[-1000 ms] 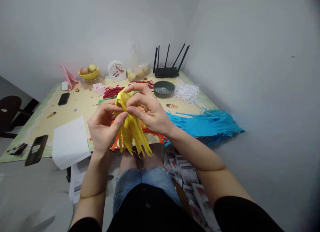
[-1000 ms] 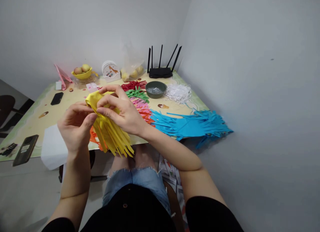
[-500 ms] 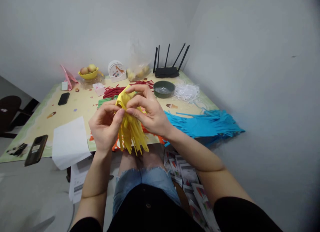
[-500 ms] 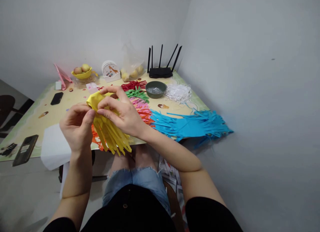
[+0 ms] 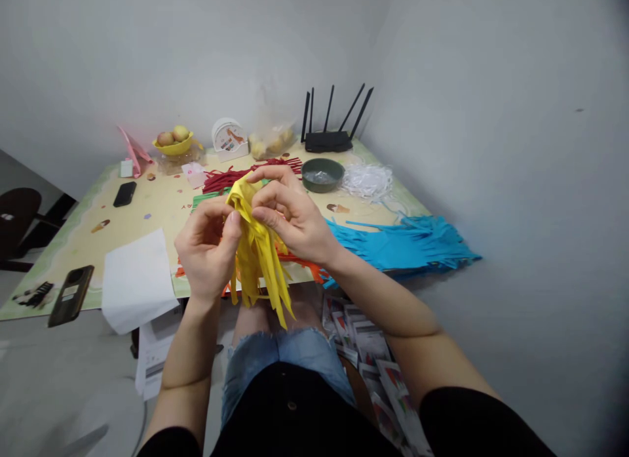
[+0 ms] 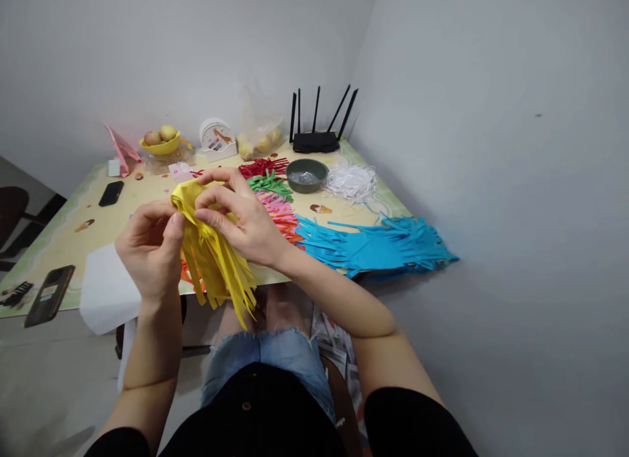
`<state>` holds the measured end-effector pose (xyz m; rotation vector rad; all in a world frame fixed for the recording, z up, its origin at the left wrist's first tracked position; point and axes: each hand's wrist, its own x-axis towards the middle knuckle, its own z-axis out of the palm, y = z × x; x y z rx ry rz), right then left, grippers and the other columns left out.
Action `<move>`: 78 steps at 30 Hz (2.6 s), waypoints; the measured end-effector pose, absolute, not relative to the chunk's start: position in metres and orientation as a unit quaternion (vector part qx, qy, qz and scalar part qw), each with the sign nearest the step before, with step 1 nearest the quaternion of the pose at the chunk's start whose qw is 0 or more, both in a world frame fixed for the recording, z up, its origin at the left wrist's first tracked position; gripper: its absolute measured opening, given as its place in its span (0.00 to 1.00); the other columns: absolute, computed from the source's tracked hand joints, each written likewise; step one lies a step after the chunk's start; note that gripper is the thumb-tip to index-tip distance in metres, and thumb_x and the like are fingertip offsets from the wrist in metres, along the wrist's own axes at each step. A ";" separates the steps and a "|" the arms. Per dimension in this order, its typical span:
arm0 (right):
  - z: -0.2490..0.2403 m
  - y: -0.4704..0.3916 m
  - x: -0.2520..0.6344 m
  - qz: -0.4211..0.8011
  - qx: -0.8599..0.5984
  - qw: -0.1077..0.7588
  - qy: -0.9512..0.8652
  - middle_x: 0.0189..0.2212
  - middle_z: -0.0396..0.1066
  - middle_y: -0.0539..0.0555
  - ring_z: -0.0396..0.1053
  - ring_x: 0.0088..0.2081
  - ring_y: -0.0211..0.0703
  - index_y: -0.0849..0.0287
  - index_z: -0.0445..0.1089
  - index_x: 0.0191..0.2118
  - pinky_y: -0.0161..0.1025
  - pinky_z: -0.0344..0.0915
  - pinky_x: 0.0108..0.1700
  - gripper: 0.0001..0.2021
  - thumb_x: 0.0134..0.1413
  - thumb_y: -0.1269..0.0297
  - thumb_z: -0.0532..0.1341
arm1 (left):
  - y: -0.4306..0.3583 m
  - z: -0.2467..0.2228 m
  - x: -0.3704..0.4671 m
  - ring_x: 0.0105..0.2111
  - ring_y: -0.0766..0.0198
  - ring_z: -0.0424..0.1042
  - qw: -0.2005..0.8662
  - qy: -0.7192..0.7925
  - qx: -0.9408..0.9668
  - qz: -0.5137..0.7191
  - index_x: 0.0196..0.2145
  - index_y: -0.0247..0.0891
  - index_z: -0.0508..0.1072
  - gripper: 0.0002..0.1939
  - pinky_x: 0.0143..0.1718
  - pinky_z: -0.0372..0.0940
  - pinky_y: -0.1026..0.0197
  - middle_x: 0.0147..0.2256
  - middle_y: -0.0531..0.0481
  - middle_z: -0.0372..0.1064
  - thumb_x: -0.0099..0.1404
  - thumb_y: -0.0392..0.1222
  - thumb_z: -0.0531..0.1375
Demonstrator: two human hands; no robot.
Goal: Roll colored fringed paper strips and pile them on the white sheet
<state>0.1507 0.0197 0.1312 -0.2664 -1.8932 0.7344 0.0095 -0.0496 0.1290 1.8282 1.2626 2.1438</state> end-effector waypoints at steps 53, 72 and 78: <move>0.185 0.032 0.174 0.129 -0.168 0.341 -0.916 0.31 0.71 0.50 0.66 0.33 0.38 0.59 0.68 0.39 0.35 0.59 0.38 0.05 0.63 0.67 0.56 | -0.045 0.148 -0.014 0.32 0.65 0.78 0.010 0.523 0.658 0.541 0.43 0.41 0.79 0.09 0.33 0.73 0.66 0.38 0.49 0.80 0.66 0.36 0.61; 0.163 0.060 0.128 -0.016 -0.382 0.274 -0.882 0.34 0.76 0.64 0.76 0.37 0.53 0.66 0.71 0.44 0.46 0.69 0.42 0.10 0.64 0.73 0.53 | 0.022 0.112 -0.025 0.42 0.54 0.77 -0.089 0.537 0.645 0.536 0.51 0.44 0.75 0.22 0.48 0.69 0.54 0.43 0.46 0.78 0.59 0.33 0.61; 0.164 0.092 0.121 -0.062 -0.390 0.321 -0.861 0.34 0.76 0.64 0.76 0.39 0.53 0.66 0.72 0.44 0.45 0.69 0.42 0.14 0.66 0.75 0.49 | 0.032 0.099 -0.028 0.55 0.43 0.72 -0.043 0.573 0.642 0.509 0.55 0.39 0.71 0.29 0.59 0.63 0.39 0.50 0.37 0.75 0.55 0.33 0.64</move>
